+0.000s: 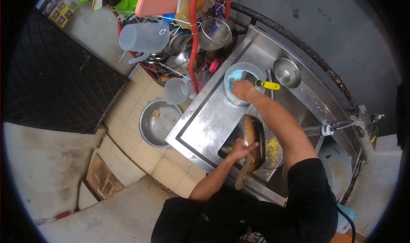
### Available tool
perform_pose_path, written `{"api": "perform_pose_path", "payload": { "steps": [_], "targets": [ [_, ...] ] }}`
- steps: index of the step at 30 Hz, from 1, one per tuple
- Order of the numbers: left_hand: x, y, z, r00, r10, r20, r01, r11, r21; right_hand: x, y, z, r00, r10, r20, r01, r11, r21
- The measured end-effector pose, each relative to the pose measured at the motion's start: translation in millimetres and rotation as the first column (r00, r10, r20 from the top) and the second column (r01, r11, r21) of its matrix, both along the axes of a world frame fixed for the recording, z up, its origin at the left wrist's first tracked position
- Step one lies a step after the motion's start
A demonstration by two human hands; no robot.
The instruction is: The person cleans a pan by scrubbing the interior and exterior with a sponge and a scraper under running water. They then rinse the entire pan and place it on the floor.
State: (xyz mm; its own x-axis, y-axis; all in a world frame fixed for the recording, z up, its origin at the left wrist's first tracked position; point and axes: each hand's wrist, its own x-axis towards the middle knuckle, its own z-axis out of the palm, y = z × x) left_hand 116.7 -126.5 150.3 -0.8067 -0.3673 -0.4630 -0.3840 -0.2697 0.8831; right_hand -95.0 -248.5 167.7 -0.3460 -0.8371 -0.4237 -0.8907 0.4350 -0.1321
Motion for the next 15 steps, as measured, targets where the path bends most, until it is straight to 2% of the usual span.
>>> {"api": "perform_pose_path", "payload": {
  "steps": [1, 2, 3, 4, 5, 6, 7, 8, 9, 11, 12, 13, 15],
  "targets": [
    [2, 2, -7, 1.0, -0.005, 0.005, 0.005, 1.0, -0.003, -1, 2, -1, 1.0, -0.005, 0.005, 0.005, 1.0, -0.003],
    [1, 6, -22, 0.994, 0.046, -0.097, -0.039, 0.997, 0.072, -6, 8, 1, 0.973, 0.213, -0.085, -0.213, 0.977, 0.007],
    [1, 10, -33, 0.976, 0.1, -0.194, -0.071, 0.986, 0.152, -11, 12, 5, 0.894, 0.416, -0.169, -0.416, 0.909, 0.038],
    [5, 10, -47, 0.977, 0.069, -0.201, -0.036, 0.986, 0.16, -16, 15, 8, 0.9, 0.405, -0.16, -0.403, 0.914, 0.044],
    [7, 8, -56, 0.99, 0.017, -0.142, 0.003, 0.99, 0.141, -22, 20, 10, 0.948, 0.313, -0.062, -0.319, 0.932, -0.17],
    [9, 8, -54, 0.988, 0.049, -0.146, -0.021, 0.982, 0.187, -27, 27, 11, 0.972, 0.226, 0.059, -0.19, 0.911, -0.365],
    [11, 9, -53, 0.986, 0.08, -0.143, -0.045, 0.971, 0.233, -33, 33, 11, 0.971, 0.234, 0.057, -0.165, 0.819, -0.55],
    [14, 10, -54, 0.973, 0.123, -0.196, -0.041, 0.924, 0.38, -36, 41, 11, 0.971, 0.235, 0.046, -0.133, 0.689, -0.713],
    [14, 9, -52, 0.954, 0.179, -0.243, -0.029, 0.857, 0.515, -31, 52, 17, 0.976, 0.209, 0.062, -0.105, 0.699, -0.707],
    [19, 3, -39, 0.971, 0.137, -0.197, 0.01, 0.796, 0.605, -23, 62, 22, 0.89, 0.116, 0.442, 0.328, 0.512, -0.794],
    [21, 0, -41, 0.968, 0.127, -0.217, 0.036, 0.784, 0.62, -20, 65, 17, 0.879, 0.161, 0.448, 0.34, 0.444, -0.829],
    [24, 0, -42, 0.965, 0.12, -0.232, 0.057, 0.77, 0.636, -15, 68, 14, 0.875, 0.15, 0.46, 0.358, 0.439, -0.824],
    [29, 3, -43, 0.977, 0.119, -0.177, 0.03, 0.746, 0.666, 5, 81, 19, 0.787, 0.025, 0.616, 0.57, 0.352, -0.742]
  ]
}}
